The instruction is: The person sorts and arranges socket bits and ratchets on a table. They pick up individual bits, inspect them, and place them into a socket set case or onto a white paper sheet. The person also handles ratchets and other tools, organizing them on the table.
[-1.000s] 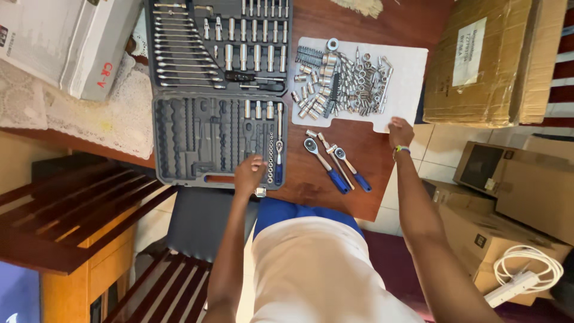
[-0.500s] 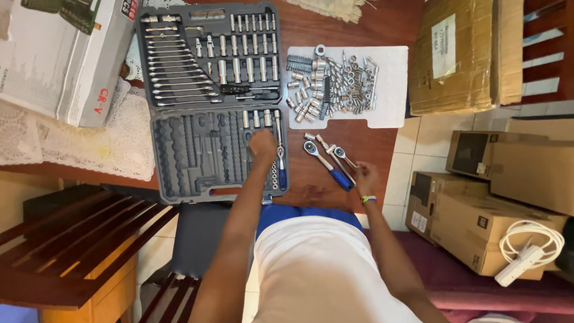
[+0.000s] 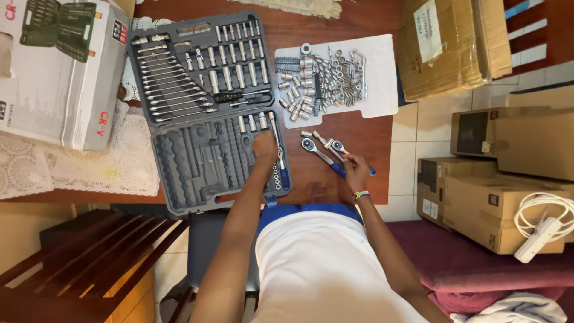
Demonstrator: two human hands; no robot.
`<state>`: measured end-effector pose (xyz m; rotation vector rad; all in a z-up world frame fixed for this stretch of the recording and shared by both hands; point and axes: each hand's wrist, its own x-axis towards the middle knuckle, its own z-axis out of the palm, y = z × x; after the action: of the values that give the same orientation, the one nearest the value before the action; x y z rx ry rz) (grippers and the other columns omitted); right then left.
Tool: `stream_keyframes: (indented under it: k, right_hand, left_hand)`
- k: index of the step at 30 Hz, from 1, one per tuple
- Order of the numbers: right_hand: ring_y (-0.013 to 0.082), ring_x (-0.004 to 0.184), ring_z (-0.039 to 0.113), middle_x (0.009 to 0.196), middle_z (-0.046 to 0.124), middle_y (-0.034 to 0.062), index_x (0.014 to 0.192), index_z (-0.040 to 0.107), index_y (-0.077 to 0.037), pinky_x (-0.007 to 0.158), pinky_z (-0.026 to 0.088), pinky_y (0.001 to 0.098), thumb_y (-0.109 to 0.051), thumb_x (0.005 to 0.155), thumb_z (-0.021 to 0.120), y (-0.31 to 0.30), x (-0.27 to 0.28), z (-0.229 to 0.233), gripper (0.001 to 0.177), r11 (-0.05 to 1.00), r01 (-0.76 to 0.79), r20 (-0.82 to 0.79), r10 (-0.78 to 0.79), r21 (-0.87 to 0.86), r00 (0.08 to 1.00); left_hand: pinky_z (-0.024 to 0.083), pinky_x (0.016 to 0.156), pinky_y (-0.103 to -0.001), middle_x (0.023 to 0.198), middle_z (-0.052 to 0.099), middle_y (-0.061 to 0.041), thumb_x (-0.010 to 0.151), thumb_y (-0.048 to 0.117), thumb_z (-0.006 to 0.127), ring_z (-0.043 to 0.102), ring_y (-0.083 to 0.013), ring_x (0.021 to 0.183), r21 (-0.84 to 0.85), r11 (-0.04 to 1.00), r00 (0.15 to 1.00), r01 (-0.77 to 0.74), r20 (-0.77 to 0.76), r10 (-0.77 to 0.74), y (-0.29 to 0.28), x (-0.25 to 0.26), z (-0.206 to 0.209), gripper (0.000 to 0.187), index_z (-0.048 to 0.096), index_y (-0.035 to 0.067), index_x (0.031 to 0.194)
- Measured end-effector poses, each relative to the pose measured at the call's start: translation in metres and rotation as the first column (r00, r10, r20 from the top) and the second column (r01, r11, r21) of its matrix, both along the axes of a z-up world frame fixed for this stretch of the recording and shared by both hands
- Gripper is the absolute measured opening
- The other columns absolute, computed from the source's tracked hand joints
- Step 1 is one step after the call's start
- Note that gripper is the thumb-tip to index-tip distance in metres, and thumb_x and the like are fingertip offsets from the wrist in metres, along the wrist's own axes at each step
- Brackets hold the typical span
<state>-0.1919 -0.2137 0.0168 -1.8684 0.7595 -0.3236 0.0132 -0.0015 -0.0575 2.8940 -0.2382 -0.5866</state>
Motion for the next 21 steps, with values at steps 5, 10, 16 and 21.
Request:
stream_keyframes:
  k: [5,10,16,21]
  right_hand:
    - [0.0137,0.085,0.063,0.095,0.066,0.0075,0.099,0.067,-0.002,0.076,0.049,0.0264,-0.009,0.086,0.062,0.003,0.016,0.028,0.015,0.993,-0.063,0.017,0.062,0.098,0.998]
    - [0.0109,0.092,0.06,0.1,0.066,0.0027,0.11,0.063,-0.004,0.081,0.047,0.0256,-0.011,0.088,0.059,0.02,0.041,0.104,0.023,0.892,-0.293,0.055,0.292,0.344,0.955]
    - [0.0096,0.091,0.06,0.095,0.064,0.0047,0.116,0.057,-0.001,0.083,0.048,0.0235,-0.012,0.088,0.06,0.038,0.056,0.177,0.03,0.675,-0.504,0.233,0.455,0.539,0.859]
    - [0.0105,0.088,0.061,0.094,0.065,0.0061,0.103,0.061,0.003,0.079,0.049,0.0238,-0.007,0.092,0.061,0.038,0.054,0.19,0.015,0.673,-0.521,0.292,0.433,0.524,0.853]
  left_hand:
    - [0.054,0.068,-0.04,0.084,0.068,-0.019,0.077,0.006,0.061,0.067,-0.0323,0.076,-0.179,0.977,0.975,0.117,0.208,-0.079,0.007,-0.006,0.05,0.011,0.072,0.004,0.078]
    - [0.051,0.06,-0.03,0.077,0.071,-0.012,0.074,0.017,0.075,0.068,-0.0172,0.065,-0.681,0.698,0.973,-0.221,-0.2,0.113,0.01,-0.035,0.159,0.014,0.072,0.008,0.084]
    - [0.05,0.069,-0.024,0.082,0.071,-0.007,0.075,0.003,0.075,0.064,-0.0111,0.075,-0.892,0.307,0.941,-0.332,-0.337,0.038,0.01,-0.078,0.241,0.012,0.071,-0.001,0.086]
    - [0.055,0.076,-0.025,0.086,0.07,-0.011,0.074,-0.003,0.073,0.068,-0.0146,0.08,-0.903,0.094,0.908,-0.419,-0.419,0.02,-0.001,-0.095,0.255,0.014,0.067,-0.004,0.087]
